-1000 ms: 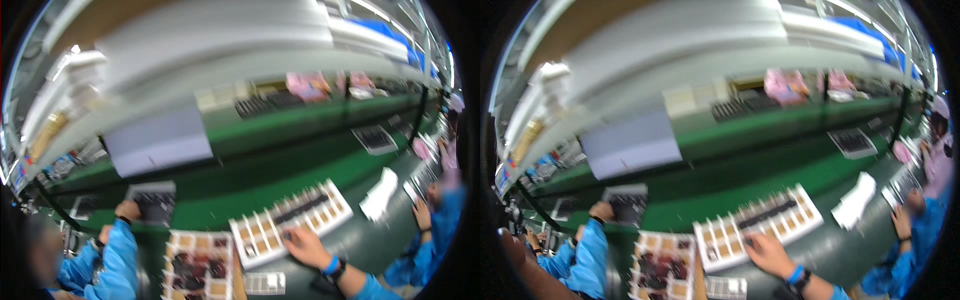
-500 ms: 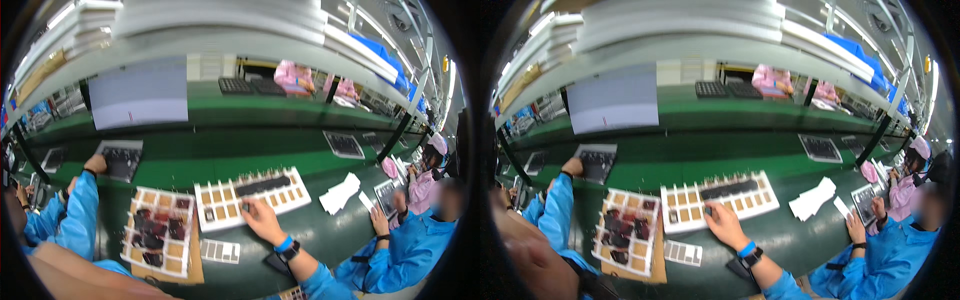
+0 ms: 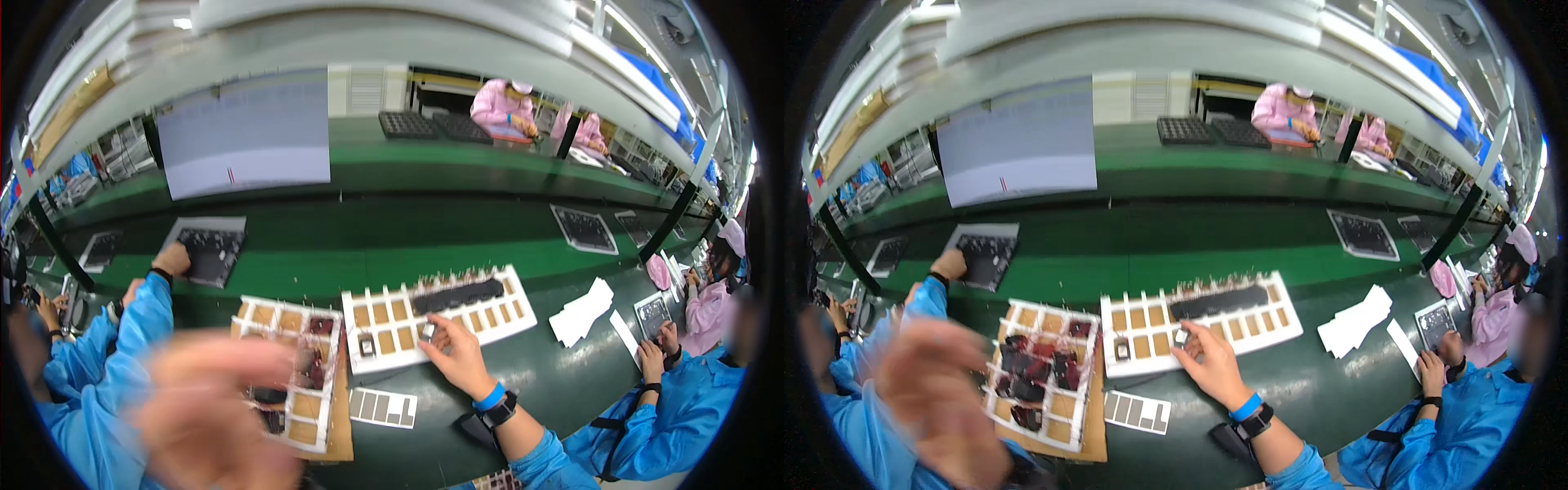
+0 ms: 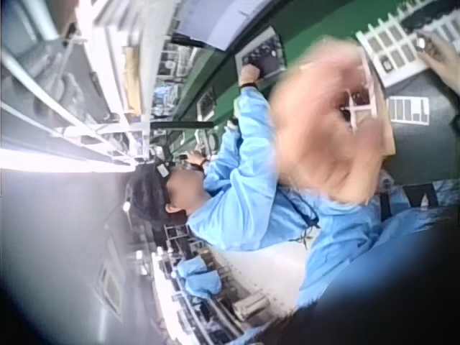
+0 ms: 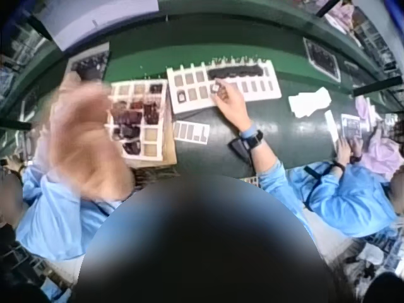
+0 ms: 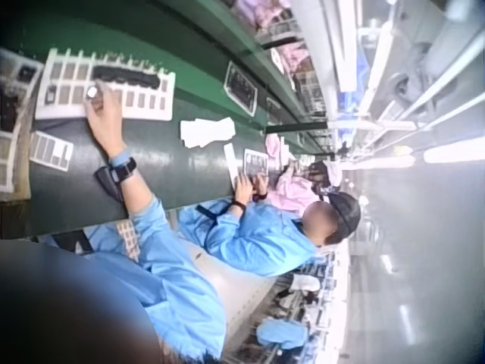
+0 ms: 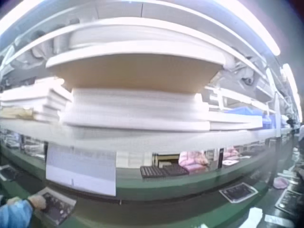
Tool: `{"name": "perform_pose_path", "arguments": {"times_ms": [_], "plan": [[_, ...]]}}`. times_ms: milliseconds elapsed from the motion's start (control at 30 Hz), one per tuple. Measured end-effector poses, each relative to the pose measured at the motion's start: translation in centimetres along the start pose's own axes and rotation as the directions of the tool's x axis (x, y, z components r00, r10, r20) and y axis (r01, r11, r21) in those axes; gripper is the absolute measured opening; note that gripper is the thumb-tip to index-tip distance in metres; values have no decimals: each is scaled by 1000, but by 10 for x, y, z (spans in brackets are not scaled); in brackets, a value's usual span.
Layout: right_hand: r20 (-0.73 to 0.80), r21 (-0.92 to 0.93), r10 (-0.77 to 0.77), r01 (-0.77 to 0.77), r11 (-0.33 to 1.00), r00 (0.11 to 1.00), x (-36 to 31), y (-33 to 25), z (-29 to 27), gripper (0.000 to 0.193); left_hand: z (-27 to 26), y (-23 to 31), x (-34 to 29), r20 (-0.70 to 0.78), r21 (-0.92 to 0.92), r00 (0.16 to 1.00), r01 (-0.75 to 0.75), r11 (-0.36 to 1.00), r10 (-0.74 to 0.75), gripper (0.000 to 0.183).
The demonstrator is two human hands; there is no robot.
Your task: Assembling electronic components for a tablet or similar mobile device on a production line.
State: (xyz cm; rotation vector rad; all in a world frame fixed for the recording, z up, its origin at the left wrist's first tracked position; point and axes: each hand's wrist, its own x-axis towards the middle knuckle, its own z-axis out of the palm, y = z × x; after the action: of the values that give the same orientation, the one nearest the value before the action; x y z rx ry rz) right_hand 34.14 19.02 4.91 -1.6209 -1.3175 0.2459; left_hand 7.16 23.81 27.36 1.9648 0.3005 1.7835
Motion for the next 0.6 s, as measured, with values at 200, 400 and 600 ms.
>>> {"name": "perform_pose_path", "arguments": {"times_ms": [200, 400, 600], "plan": [[-11, -39, 67, -67, 997, 998, 4, 11, -15, 49, -18, -42, -36, 196, 6, 949, 251, 968, -248, 22], [6, -13, 65, -65, 998, 998, 0, 12, -9, 49, -13, -31, -59, 31, 47, 964, 263, 964, -265, 19], [0, -56, 72, -71, 996, 997, -3, 1, 1, 49, -32, -34, -61, -42, 11, 973, 228, 974, -228, 15]]}}
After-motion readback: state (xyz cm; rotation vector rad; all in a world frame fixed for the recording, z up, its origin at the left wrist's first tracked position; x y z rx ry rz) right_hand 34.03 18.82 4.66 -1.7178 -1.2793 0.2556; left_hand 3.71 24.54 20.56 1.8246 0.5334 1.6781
